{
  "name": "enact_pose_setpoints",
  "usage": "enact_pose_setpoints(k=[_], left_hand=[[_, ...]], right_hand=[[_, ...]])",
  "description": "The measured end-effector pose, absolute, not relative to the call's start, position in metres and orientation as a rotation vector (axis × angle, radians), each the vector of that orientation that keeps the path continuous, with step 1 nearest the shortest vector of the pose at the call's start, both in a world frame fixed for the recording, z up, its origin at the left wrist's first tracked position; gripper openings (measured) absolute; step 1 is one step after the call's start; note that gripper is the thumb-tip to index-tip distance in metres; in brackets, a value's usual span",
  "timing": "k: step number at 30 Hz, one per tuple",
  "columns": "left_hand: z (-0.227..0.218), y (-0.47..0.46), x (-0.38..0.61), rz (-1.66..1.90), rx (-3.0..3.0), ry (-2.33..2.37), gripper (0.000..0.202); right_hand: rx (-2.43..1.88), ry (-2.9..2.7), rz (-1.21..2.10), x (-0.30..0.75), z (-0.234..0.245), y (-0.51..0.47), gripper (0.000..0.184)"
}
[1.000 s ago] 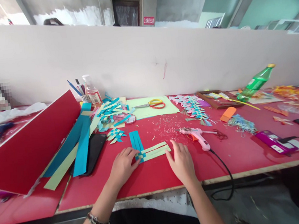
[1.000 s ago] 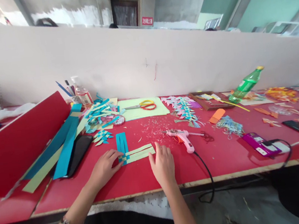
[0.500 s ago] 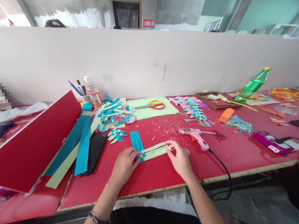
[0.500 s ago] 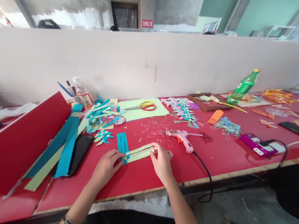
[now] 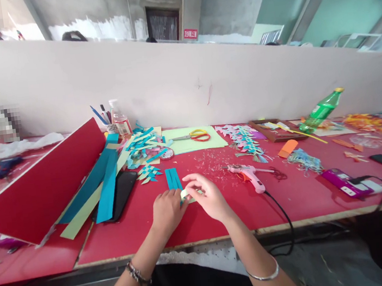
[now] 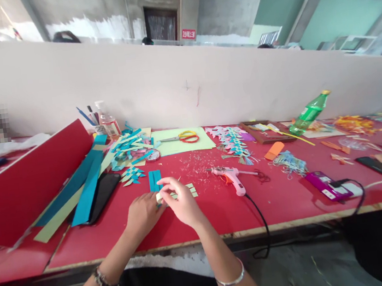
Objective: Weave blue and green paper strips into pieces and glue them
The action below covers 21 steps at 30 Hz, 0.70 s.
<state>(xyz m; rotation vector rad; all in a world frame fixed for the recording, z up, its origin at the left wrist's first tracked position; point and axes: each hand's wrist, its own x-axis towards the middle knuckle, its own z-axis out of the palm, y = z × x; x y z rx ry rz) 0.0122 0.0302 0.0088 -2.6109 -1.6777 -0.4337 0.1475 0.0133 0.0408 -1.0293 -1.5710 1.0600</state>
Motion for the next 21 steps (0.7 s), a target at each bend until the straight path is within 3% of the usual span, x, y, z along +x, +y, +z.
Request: enact_pose_setpoints(k=[4, 8, 10, 13, 17, 21], left_hand=[[0.011, 0.033, 0.006, -0.403, -2.582, -1.832, 0.033], [0.012, 0.035, -0.003, -0.64, -2.735, -1.824, 0.043], [0.011, 0.036, -0.006, -0.764, -2.805, -1.857, 0.046], [0.007, 0.037, -0.008, -0.886, -2.863, -1.948, 0.047], [0.001, 0.039, -0.011, -1.002, -2.851, -1.944, 0.041], [0.0, 0.038, -0.014, -0.739, -2.795, -1.941, 0.034]], right_hand=[[-1.193, -1.541, 0.768, 0.177, 0.038, 0.016, 0.038], [-1.887, -1.454, -0.119, 0.24, 0.021, 0.008, 0.043], [-2.251, -1.343, -0.389, 0.266, 0.009, 0.002, 0.042], [-2.452, -1.397, -0.407, 0.288, -0.008, -0.003, 0.035], [-2.388, -1.424, -0.298, 0.293, -0.016, -0.001, 0.03], [-2.339, -1.383, -0.224, 0.289, -0.012, 0.003, 0.035]])
